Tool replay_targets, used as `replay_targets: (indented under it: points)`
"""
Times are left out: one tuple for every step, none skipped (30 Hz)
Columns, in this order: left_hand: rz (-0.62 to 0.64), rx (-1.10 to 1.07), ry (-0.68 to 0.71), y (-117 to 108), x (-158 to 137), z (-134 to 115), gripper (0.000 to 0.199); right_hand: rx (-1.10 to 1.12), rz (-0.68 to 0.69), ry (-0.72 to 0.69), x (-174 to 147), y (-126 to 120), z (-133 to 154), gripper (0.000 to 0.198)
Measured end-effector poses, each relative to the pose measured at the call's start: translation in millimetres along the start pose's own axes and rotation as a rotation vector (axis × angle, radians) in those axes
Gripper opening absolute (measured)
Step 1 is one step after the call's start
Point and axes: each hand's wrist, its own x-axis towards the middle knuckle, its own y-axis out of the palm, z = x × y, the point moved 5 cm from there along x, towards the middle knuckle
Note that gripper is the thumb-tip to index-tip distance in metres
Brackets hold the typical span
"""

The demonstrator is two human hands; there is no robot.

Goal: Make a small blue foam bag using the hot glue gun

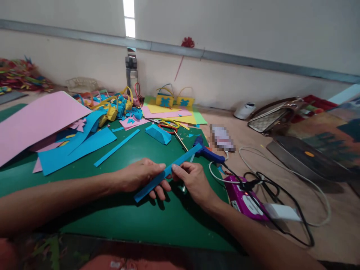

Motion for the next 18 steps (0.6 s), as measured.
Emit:
replay_targets:
  points:
    - [-0.006, 0.042, 0.009, 1.5, 0.1, 0.6, 0.039, -0.008, -0.007, -0.003, -0.5, -0.3, 0.9, 0.031]
    - [-0.010, 0.084, 0.019, 3.3, 0.0, 1.1, 0.036, -0.015, -0.016, -0.007, -1.1, -0.9, 1.9, 0.031]
    - [-0.009, 0.120, 0.028, 5.4, -0.3, 1.6, 0.033, -0.014, -0.028, -0.013, -1.7, -1.8, 3.0, 0.031]
    - [-0.004, 0.142, 0.030, 7.6, -0.6, 2.5, 0.032, -0.004, -0.044, -0.021, -2.3, -3.2, 4.2, 0.031]
    - [0.001, 0.149, 0.028, 9.4, -0.9, 3.5, 0.032, 0.013, -0.065, -0.030, -2.6, -5.2, 5.4, 0.031]
    - [0.002, 0.148, 0.022, 10.6, -1.1, 4.6, 0.032, 0.032, -0.088, -0.041, -2.7, -7.8, 6.7, 0.030]
    - [-0.001, 0.149, 0.013, 11.0, -1.2, 5.9, 0.032, 0.049, -0.116, -0.055, -2.4, -11.0, 8.0, 0.030]
    - [-0.005, 0.150, 0.008, 10.7, -1.1, 7.0, 0.032, 0.063, -0.148, -0.071, -1.8, -14.7, 9.3, 0.029]
    - [-0.006, 0.152, 0.006, 10.1, -1.0, 7.8, 0.033, 0.074, -0.178, -0.086, -0.8, -18.4, 10.3, 0.029]
    - [-0.003, 0.152, 0.007, 9.2, -0.9, 8.6, 0.033, 0.086, -0.206, -0.100, 0.5, -22.2, 10.9, 0.028]
    - [0.004, 0.150, 0.009, 8.1, -0.7, 9.2, 0.033, 0.105, -0.232, -0.112, 2.1, -25.8, 11.3, 0.027]
    - [0.015, 0.148, 0.011, 7.0, -0.8, 9.8, 0.033, 0.129, -0.256, -0.124, 3.9, -29.4, 11.5, 0.027]
    - [0.027, 0.145, 0.012, 5.8, -1.0, 10.5, 0.033, 0.156, -0.278, -0.134, 5.8, -32.9, 11.7, 0.026]
    - [0.037, 0.141, 0.009, 4.5, -1.5, 11.2, 0.032, 0.184, -0.299, -0.143, 7.9, -36.6, 11.9, 0.025]
    - [0.046, 0.140, 0.002, 3.3, -2.2, 12.0, 0.031, 0.211, -0.321, -0.151, 9.9, -40.5, 12.3, 0.024]
    - [0.053, 0.141, -0.010, 2.2, -3.1, 13.0, 0.031, 0.237, -0.343, -0.158, 11.8, -44.5, 12.9, 0.023]
    - [0.058, 0.142, -0.023, 1.4, -4.2, 13.8, 0.030, 0.263, -0.364, -0.163, 13.4, -48.4, 13.6, 0.023]
    - [0.060, 0.140, -0.034, 1.0, -5.3, 14.3, 0.030, 0.288, -0.382, -0.167, 14.7, -51.5, 14.1, 0.023]
